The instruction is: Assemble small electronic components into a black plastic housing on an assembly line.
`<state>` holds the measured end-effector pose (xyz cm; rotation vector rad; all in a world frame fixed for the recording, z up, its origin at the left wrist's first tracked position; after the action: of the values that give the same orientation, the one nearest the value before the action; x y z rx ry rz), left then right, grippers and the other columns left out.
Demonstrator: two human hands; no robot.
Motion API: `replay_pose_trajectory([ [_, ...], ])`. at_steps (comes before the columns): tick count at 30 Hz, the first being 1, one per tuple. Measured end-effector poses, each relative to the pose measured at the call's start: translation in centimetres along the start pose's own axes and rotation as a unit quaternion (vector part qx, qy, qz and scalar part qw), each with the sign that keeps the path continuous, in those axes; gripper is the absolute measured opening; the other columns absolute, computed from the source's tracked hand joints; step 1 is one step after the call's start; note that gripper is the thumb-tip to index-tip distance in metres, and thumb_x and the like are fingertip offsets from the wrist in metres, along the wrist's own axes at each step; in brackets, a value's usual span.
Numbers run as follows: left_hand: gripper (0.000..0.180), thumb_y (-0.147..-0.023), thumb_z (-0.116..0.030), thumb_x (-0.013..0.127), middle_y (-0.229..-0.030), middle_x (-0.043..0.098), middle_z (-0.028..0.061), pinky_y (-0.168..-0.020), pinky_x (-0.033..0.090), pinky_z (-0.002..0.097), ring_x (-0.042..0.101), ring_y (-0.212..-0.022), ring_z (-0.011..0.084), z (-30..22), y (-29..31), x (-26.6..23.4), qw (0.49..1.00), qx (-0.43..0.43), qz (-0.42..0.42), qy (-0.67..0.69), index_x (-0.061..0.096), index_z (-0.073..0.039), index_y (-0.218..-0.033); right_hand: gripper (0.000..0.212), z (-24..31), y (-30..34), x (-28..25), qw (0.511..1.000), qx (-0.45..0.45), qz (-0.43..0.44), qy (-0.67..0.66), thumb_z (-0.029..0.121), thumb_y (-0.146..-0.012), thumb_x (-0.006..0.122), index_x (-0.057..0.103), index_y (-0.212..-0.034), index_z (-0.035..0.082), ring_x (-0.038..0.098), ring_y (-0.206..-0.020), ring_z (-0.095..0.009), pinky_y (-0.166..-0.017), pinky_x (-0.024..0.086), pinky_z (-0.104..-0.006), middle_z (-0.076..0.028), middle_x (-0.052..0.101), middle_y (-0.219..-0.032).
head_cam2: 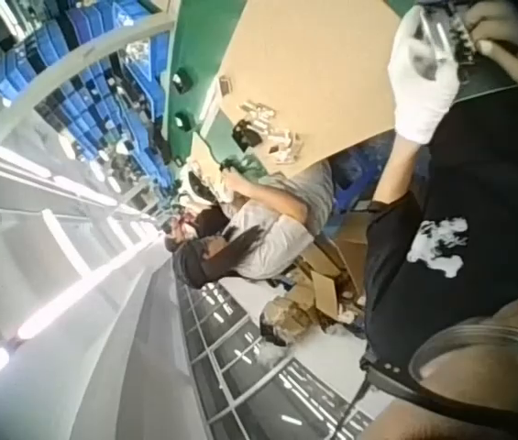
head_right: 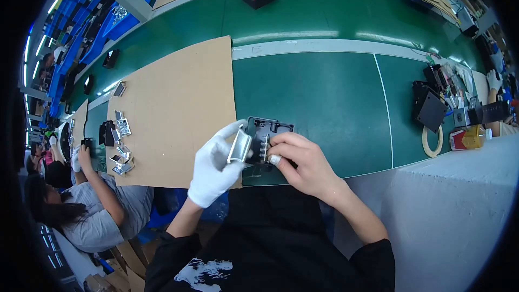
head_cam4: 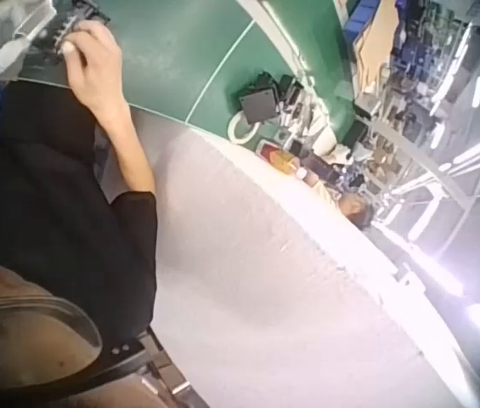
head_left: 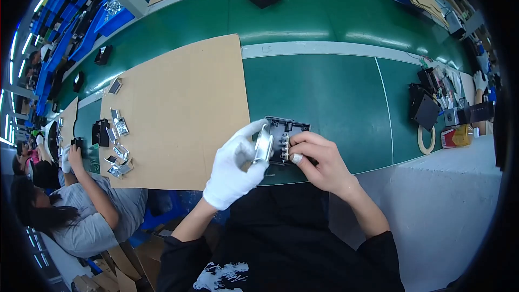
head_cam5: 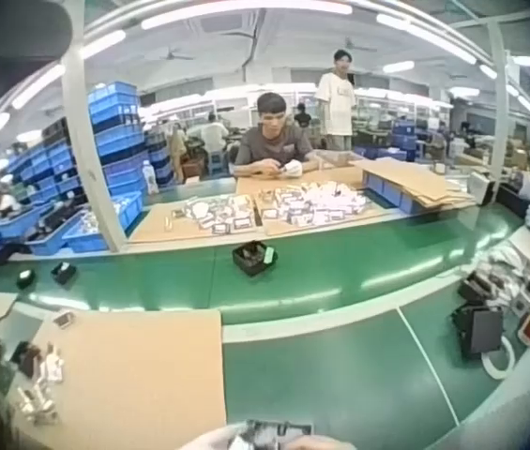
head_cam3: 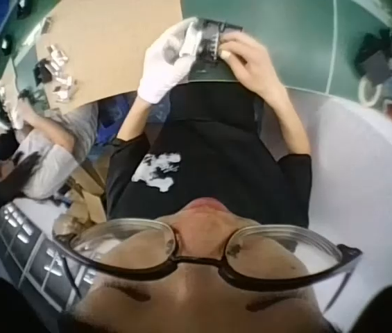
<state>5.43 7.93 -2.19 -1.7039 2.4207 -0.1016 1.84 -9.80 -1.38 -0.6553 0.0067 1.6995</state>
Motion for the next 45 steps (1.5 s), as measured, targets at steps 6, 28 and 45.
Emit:
replay_pose_trajectory([
  [6,0.018,-0.078,0.001,0.074,-0.150,0.053,0.0283,-0.077,0.057,0.0350,0.073,-0.097,0.0286,-3.2,2.0,2.6,0.972,-0.135,0.191,-0.027,0.057,-0.005,-0.080,0.010,-1.6,0.7,-0.1,0.992,0.098,-0.015,-0.072,-0.004,-0.092,0.063,0.069,-0.099,-0.001,0.056,-0.077,-0.018,-0.067,0.045,-0.0282,-0.007,0.066,-0.113],
  [28,0.018,-0.078,-0.005,0.077,-0.149,0.059,0.0216,-0.085,0.055,0.0367,0.070,-0.112,0.0277,-1.5,0.9,2.1,0.921,-0.156,0.326,-0.144,0.059,-0.005,-0.080,0.010,-2.0,0.0,0.1,0.994,0.072,-0.035,-0.075,-0.005,-0.091,0.064,0.071,-0.097,-0.001,0.054,-0.073,-0.017,-0.064,0.043,-0.0276,-0.007,0.068,-0.111],
  [45,0.071,-0.059,-0.013,0.098,-0.144,0.063,0.0149,-0.114,0.046,0.0416,0.060,-0.133,0.0301,1.7,-1.0,0.0,0.993,-0.080,0.063,0.056,0.069,-0.004,-0.124,0.013,-0.2,-0.5,0.3,0.999,0.004,0.021,-0.028,-0.006,-0.083,0.067,0.071,-0.094,0.000,0.060,-0.083,-0.024,-0.076,0.050,-0.0330,-0.007,0.070,-0.108],
])
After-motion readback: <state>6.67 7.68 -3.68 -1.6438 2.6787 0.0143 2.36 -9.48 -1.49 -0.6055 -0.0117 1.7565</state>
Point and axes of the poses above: each hand's wrist, its own y-axis away from the middle knuckle, its own x-axis out of the palm, z = x × y, the point moved 8 cm from there along -y, towards the middle knuckle
